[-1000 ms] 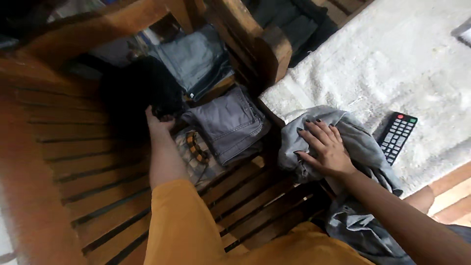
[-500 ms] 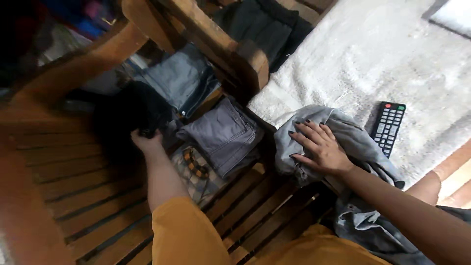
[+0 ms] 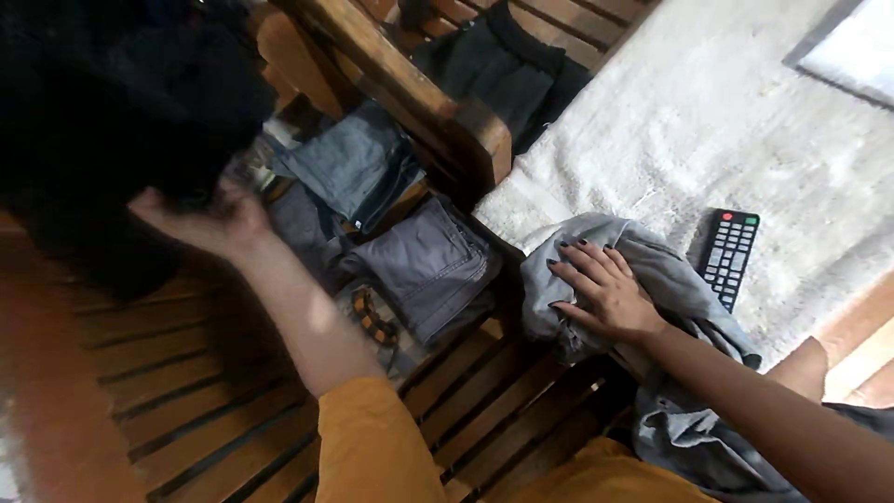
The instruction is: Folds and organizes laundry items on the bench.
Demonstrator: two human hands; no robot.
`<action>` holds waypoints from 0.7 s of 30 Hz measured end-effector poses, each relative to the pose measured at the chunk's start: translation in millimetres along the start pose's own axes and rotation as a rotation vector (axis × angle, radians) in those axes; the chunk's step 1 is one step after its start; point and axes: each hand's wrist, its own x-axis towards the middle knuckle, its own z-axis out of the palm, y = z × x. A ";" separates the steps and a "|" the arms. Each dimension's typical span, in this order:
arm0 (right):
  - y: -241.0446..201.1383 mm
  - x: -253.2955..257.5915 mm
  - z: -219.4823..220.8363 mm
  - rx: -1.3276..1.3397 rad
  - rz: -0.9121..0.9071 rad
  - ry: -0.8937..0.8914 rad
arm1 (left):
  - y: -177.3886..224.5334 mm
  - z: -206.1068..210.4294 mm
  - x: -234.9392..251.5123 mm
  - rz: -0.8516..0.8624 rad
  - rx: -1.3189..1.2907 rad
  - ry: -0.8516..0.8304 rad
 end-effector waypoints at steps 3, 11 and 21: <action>1.5 -1.6 2.7 0.004 0.006 -0.007 | -43.7 20.9 -18.2 -0.040 -0.009 -0.021; 1.8 -1.7 6.9 0.048 0.031 -0.022 | -240.2 -34.4 -114.8 -0.620 0.244 0.301; -0.1 -2.6 6.2 0.076 0.022 0.006 | -197.5 -38.1 -78.7 -0.557 0.454 0.352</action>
